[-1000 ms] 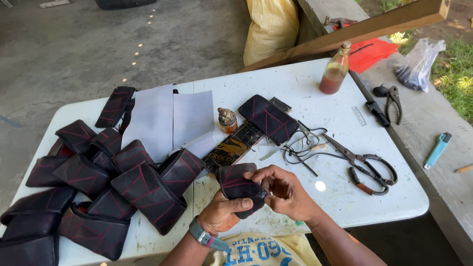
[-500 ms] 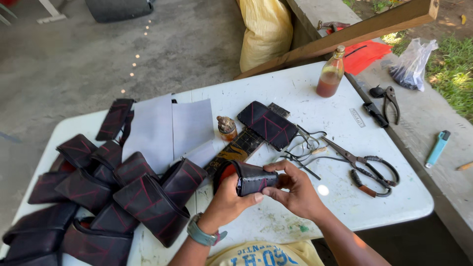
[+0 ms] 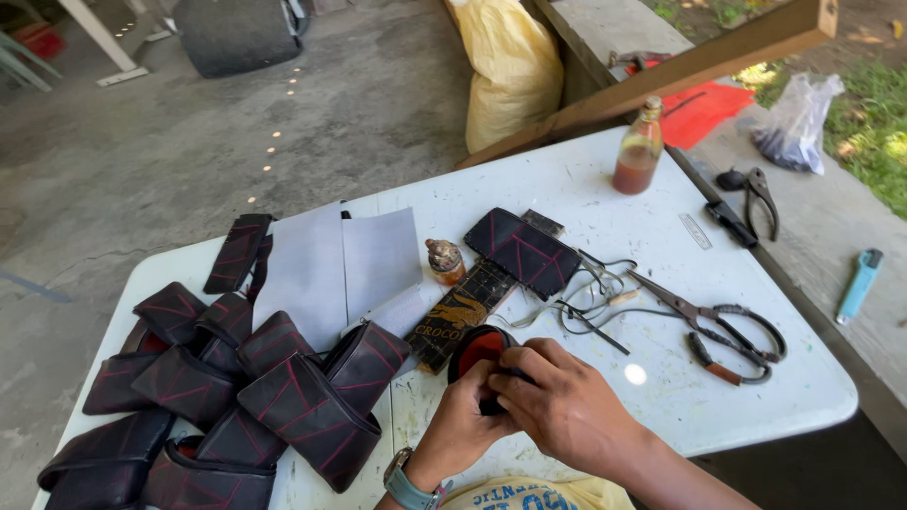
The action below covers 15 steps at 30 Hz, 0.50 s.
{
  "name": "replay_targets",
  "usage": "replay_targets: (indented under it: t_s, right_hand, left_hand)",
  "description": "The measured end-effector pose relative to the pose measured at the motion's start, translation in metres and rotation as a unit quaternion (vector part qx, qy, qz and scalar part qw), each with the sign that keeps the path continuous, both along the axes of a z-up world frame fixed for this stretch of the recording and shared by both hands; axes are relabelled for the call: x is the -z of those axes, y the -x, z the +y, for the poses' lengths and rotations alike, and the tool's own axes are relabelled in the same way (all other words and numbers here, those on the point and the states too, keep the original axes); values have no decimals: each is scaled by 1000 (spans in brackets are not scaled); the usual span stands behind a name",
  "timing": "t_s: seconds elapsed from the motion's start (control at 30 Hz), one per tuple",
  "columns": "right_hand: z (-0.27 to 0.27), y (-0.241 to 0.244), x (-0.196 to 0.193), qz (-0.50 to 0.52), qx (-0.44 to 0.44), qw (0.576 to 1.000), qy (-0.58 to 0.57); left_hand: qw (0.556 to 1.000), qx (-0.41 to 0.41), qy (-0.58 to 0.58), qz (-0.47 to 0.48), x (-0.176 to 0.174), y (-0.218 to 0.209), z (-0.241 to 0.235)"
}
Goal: The person hand-sews a black leather pouch with red stitching using a needle and thread. They repeatedly insert the needle, pull the thread through, and tighten the stitches along the pouch edge. The person also uses scissors to trim excess thread and inspects the pouch between stitches.
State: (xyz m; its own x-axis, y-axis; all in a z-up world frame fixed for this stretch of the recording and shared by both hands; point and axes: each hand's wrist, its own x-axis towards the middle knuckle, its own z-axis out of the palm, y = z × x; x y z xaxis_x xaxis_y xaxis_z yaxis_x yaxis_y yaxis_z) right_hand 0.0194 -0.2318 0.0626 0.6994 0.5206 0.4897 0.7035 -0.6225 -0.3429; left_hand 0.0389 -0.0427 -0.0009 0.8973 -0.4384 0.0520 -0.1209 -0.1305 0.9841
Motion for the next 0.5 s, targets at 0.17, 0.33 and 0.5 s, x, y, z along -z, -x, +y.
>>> replay_targets:
  t_s: [0.17, 0.33, 0.5]
  right_hand:
    - [-3, -6, -9, 38, -10, 997, 60]
    - [7, -20, -17, -2, -52, 995, -81]
    - [13, -31, -29, 7, -49, 990, -131]
  left_hand:
    - [998, -55, 9, 7, 12, -3, -6]
    - [988, -73, 67, -121, -10, -17, -6]
    - [975, -81, 137, -154, -42, -24, -3]
